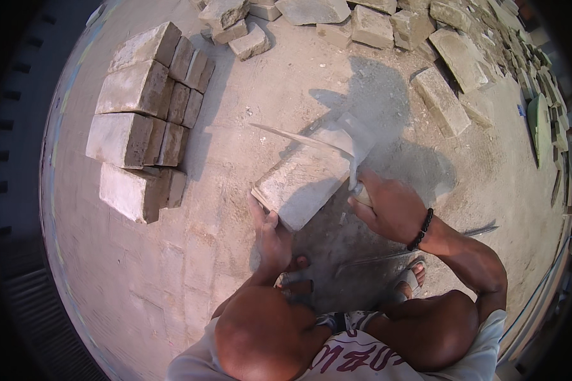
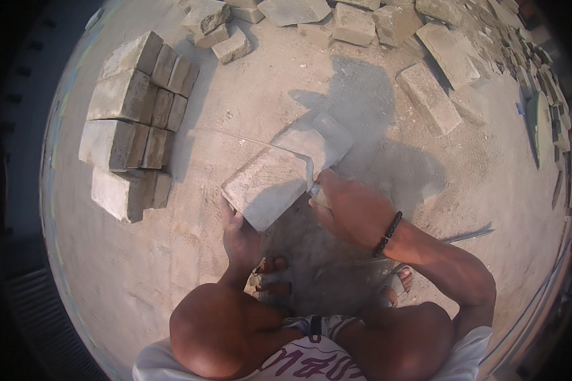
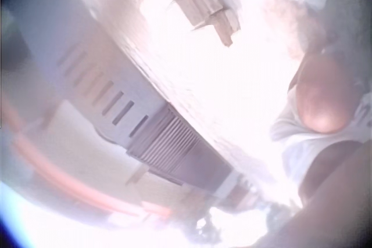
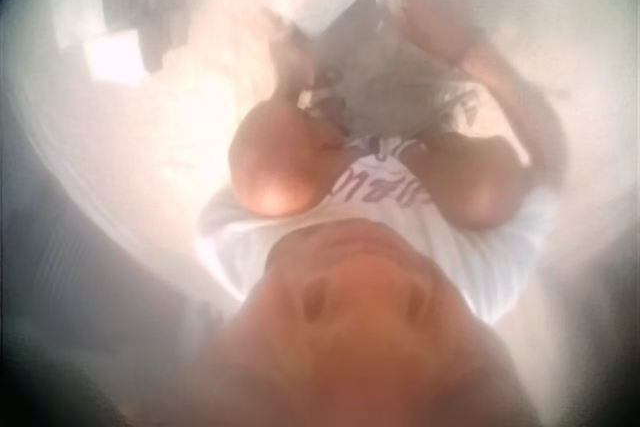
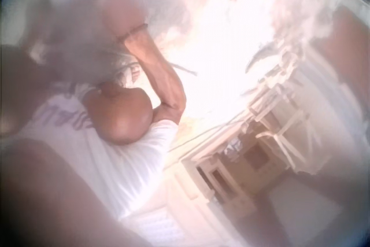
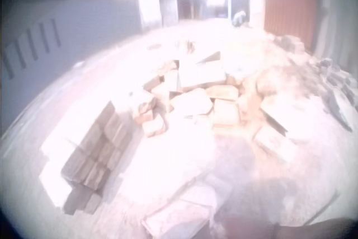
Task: The person uses a chisel and hammer to chip and shape rectangular stone blocks. They repeatedly strike the stone to remove material, rotate the block to work on different edges, and place the finished pieces into a stack.
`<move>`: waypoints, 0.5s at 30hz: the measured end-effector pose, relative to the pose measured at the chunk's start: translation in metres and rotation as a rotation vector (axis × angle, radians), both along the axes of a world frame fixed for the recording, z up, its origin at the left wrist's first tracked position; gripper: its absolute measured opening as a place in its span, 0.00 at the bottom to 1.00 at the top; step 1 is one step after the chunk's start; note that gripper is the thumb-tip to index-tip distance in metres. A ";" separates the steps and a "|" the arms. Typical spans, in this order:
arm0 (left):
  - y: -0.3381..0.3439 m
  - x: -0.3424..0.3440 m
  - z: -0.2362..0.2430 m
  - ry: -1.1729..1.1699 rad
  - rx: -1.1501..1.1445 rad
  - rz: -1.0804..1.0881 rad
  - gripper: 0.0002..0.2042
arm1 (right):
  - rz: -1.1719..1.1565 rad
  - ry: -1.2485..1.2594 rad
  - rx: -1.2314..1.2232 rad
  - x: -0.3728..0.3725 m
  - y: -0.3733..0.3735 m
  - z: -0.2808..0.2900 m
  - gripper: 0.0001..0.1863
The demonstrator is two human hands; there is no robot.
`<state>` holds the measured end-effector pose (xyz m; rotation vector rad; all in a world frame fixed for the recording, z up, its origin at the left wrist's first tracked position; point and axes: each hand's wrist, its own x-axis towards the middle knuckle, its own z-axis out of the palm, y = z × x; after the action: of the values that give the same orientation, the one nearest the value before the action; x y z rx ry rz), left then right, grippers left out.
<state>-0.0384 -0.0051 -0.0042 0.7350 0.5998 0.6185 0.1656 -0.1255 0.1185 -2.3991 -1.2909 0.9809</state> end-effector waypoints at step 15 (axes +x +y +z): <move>-0.002 0.003 0.006 0.010 -0.048 0.025 0.42 | 0.090 0.062 0.137 -0.011 -0.005 -0.015 0.21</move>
<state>-0.0351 -0.0069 0.0019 0.6872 0.6319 0.6214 0.1542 -0.1305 0.1031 -2.2087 -1.4069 0.9506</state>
